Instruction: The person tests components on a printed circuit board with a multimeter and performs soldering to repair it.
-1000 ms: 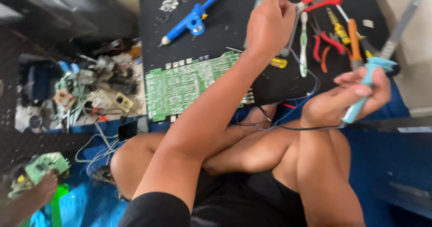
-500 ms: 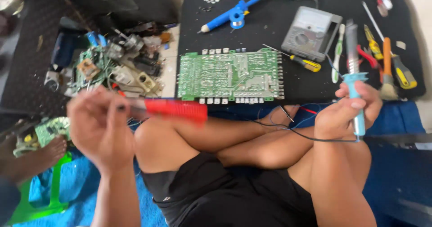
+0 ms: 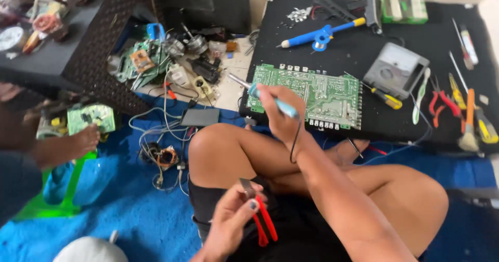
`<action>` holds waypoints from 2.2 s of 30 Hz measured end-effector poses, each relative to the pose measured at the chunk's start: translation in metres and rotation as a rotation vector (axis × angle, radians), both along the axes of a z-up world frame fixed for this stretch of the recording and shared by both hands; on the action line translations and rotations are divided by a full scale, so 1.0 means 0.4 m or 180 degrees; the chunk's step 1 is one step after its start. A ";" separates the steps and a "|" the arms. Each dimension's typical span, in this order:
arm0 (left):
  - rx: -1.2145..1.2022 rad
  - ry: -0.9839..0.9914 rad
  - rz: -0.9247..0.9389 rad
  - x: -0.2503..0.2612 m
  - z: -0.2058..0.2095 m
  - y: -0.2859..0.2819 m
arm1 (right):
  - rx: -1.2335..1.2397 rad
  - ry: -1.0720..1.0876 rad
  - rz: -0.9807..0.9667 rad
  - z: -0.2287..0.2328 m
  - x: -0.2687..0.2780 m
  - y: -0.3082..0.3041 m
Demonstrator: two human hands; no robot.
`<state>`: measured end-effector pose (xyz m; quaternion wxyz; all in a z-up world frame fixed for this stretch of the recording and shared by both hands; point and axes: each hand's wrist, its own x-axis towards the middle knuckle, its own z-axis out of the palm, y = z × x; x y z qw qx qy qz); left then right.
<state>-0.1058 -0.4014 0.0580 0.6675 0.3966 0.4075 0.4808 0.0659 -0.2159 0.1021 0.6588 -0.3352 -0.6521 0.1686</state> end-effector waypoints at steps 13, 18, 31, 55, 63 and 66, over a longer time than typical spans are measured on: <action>0.1489 0.0867 -0.0596 0.047 0.158 0.346 | -0.0640 0.1519 -0.0537 -0.075 0.432 -0.016; 0.2014 0.1484 -0.0492 0.145 0.155 0.701 | -0.0967 0.1655 -0.0944 -0.116 0.537 0.071; 0.3139 0.3579 -0.0809 0.173 -0.015 0.951 | -0.1940 0.1706 -0.0851 -0.307 0.560 0.144; 0.3037 0.4053 -0.1148 0.189 -0.033 0.968 | -0.2243 0.1209 -0.0757 -0.381 0.539 0.139; 0.3010 0.4006 -0.1160 0.193 -0.034 0.971 | -0.2283 0.1196 -0.0725 -0.373 0.545 0.141; 0.2974 0.4022 -0.1187 0.194 -0.037 0.971 | -0.2235 0.1070 -0.0571 -0.373 0.550 0.147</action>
